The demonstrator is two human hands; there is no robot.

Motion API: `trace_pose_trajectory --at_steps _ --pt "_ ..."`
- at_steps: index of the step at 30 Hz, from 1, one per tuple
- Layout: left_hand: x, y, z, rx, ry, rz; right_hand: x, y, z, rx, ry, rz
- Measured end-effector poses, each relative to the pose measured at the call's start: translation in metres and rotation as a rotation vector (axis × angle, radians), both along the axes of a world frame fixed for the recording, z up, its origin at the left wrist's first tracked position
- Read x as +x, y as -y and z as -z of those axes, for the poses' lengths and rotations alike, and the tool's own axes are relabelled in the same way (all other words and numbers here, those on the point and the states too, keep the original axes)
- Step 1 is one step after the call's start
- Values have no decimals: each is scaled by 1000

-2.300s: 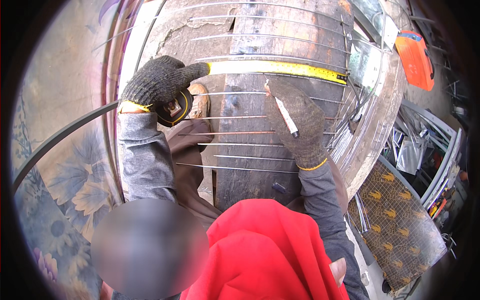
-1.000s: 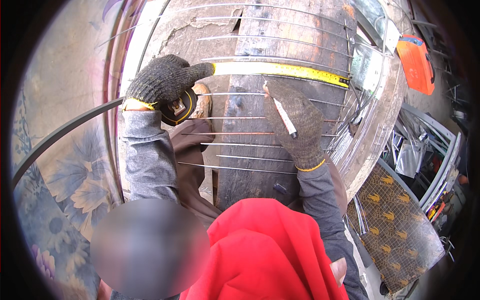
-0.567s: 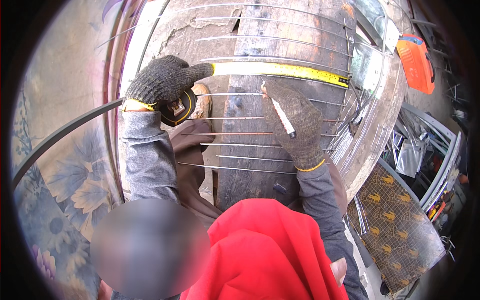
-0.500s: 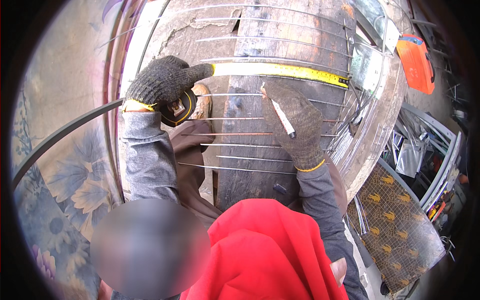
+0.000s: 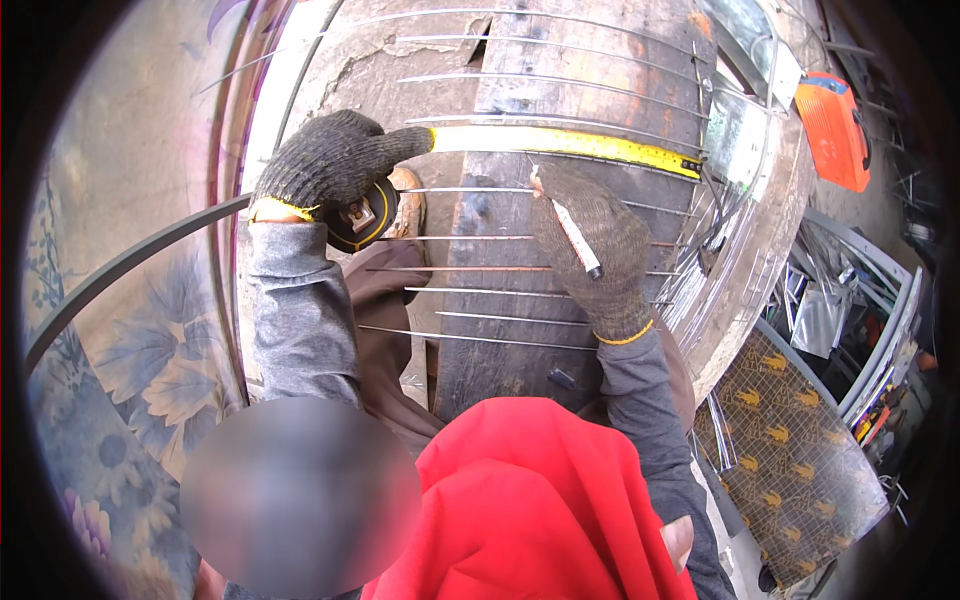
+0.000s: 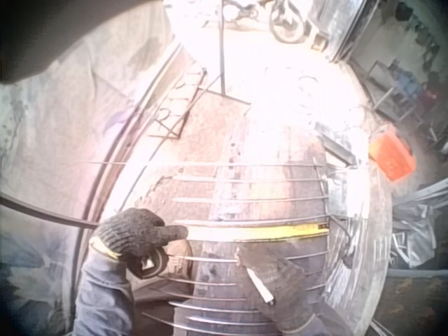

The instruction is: Measure and mark a metal grate using a tape measure and pen.

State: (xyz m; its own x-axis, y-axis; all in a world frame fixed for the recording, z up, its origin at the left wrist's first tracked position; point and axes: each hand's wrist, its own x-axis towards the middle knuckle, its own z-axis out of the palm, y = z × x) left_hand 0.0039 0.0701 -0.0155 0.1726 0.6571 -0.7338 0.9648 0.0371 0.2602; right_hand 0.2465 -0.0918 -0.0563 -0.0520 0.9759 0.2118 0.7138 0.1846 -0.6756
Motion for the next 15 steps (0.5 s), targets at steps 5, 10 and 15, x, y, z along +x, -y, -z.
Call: trace_pose_trajectory --at_steps 5,10,15 --pt "-17 -5 19 26 38 59 -10 -1 -2 2 14 7" --pt "-15 -7 19 -30 54 97 -12 -2 3 6 10 2" --pt "-11 -2 14 61 106 58 -12 -4 2 7 -5 0"
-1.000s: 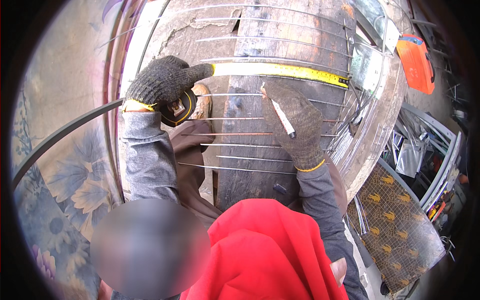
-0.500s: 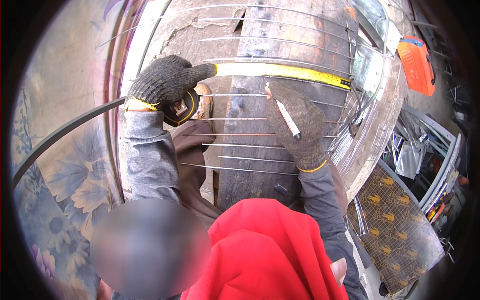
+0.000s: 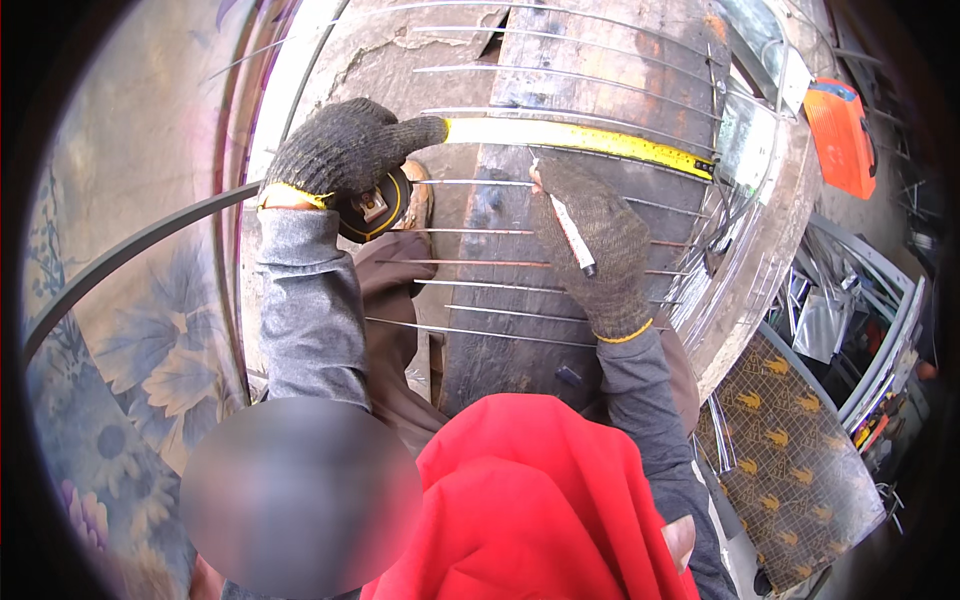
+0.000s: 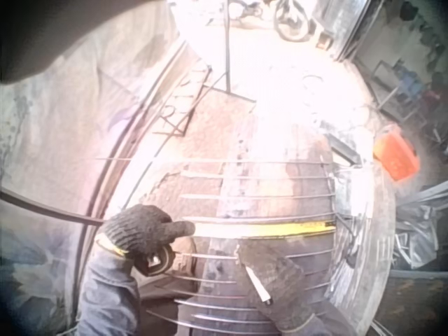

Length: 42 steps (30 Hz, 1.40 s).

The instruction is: Measure and mark a metal grate using a tape measure and pen.

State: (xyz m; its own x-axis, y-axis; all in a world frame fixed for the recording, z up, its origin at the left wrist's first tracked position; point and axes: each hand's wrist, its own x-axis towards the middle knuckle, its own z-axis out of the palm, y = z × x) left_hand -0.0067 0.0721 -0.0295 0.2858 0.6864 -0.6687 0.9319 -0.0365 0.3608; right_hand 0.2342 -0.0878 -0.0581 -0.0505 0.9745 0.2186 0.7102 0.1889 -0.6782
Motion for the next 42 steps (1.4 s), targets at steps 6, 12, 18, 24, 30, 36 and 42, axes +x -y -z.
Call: trace_pose_trajectory --at_steps 6,12,18,24,30,36,42 --pt "2 6 -9 80 83 -8 0 -1 2 11 -5 1" --pt "-2 -3 0 -99 -67 -44 0 0 2 14 15 -4" --pt "-5 4 8 150 80 49 1 0 2 4 -6 -2" --pt "-3 4 2 101 45 11 0 -2 -3 32 -23 -10" --pt "8 -3 -10 -163 -65 -120 -10 -3 -6 -45 -42 9" --pt "-5 -3 8 -99 -68 -45 -13 -5 4 80 -22 -32" --pt "-4 7 5 144 60 32 -13 -3 0 -23 -4 19"
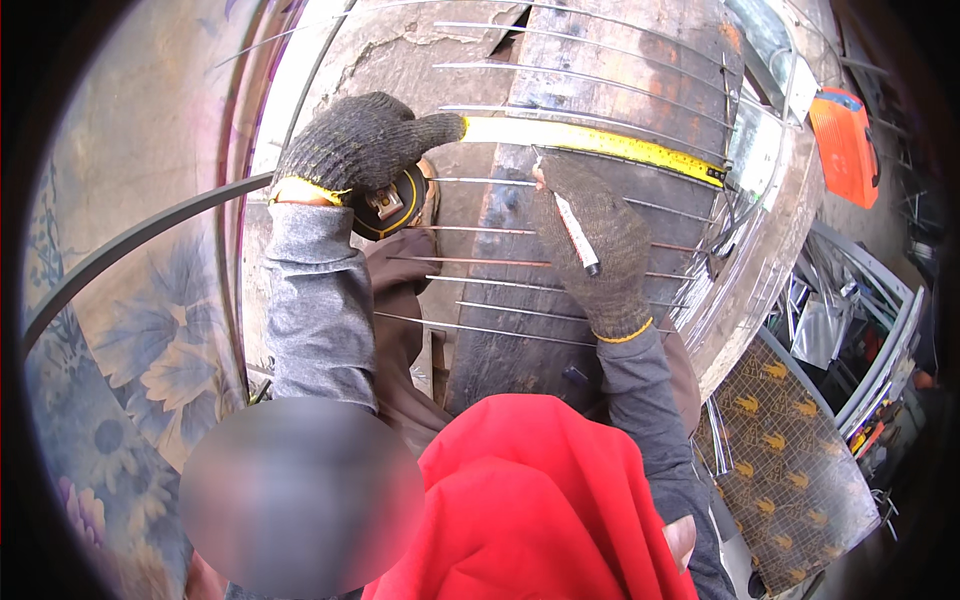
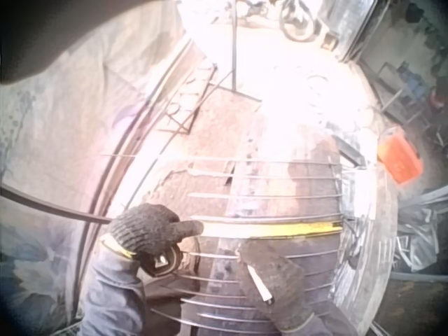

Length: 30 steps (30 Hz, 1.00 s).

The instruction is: Measure and mark a metal grate using a tape measure and pen.

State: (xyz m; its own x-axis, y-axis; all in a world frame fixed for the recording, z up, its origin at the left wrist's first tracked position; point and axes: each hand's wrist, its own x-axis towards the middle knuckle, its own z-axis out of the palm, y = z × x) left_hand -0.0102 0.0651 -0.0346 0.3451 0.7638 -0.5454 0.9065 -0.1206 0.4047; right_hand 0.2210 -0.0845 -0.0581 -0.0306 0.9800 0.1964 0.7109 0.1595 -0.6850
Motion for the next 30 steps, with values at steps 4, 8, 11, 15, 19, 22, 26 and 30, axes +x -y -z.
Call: trace_pose_trajectory --at_steps 4,8,11,15,19,22,26,30 --pt "-2 -1 0 -3 -2 11 -1 -1 1 49 -8 -16" --pt "-5 -3 5 -32 -1 10 -1 -1 5 72 -1 -34" --pt "-2 -5 5 -28 14 -18 2 -2 3 67 -27 -46" --pt "5 -13 -2 -259 -132 -68 2 -2 3 55 8 -34" --pt "-11 -3 10 37 5 43 -1 -5 -2 93 -6 -38" --pt "2 -10 0 -227 -119 -88 0 -3 -1 58 -27 -28" --pt "5 -11 2 -245 -109 -65 6 0 -1 31 -31 -40" --pt "3 -9 -4 -251 -96 -65 1 -1 0 48 26 -54"
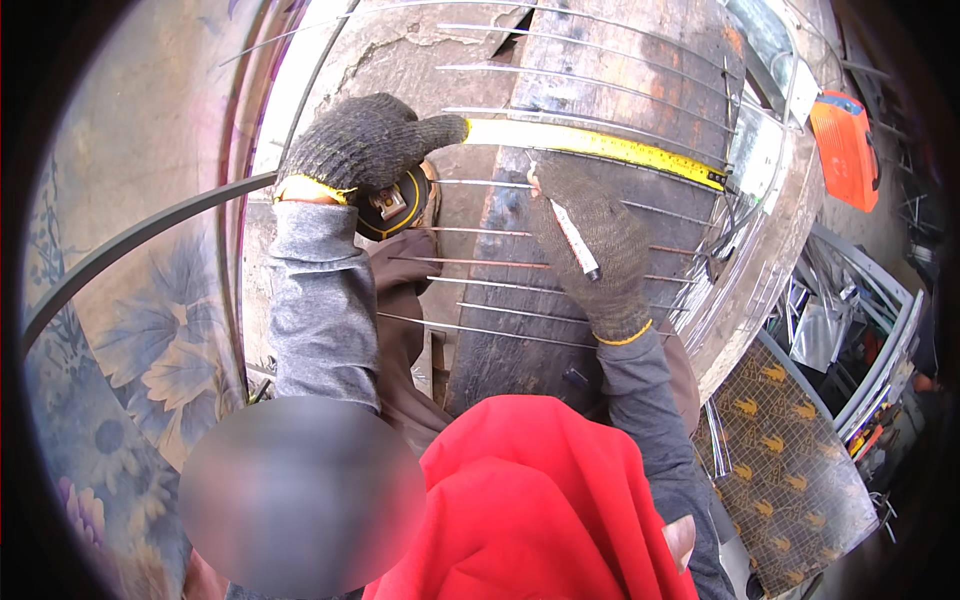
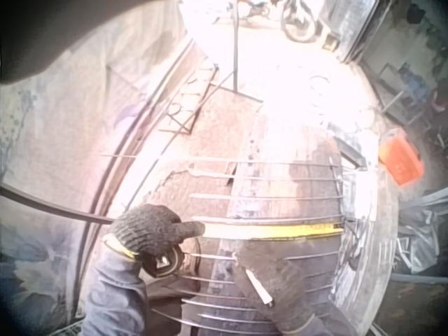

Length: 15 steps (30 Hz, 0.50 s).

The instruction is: Measure and mark a metal grate using a tape measure and pen.

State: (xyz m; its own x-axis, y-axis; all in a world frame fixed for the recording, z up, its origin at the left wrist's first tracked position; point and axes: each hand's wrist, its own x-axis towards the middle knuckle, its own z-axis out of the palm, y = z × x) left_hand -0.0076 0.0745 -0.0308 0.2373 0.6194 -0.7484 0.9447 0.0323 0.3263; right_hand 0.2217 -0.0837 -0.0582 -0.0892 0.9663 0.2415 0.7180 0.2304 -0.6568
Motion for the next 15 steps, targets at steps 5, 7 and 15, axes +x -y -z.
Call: trace_pose_trajectory --at_steps 5,7,15 --pt "2 4 -1 43 49 -4 -3 -3 4 16 -30 -32" --pt "-3 7 6 261 137 96 -6 -3 6 14 -34 -17" --pt "3 5 2 196 58 11 -6 -2 7 7 -56 6"
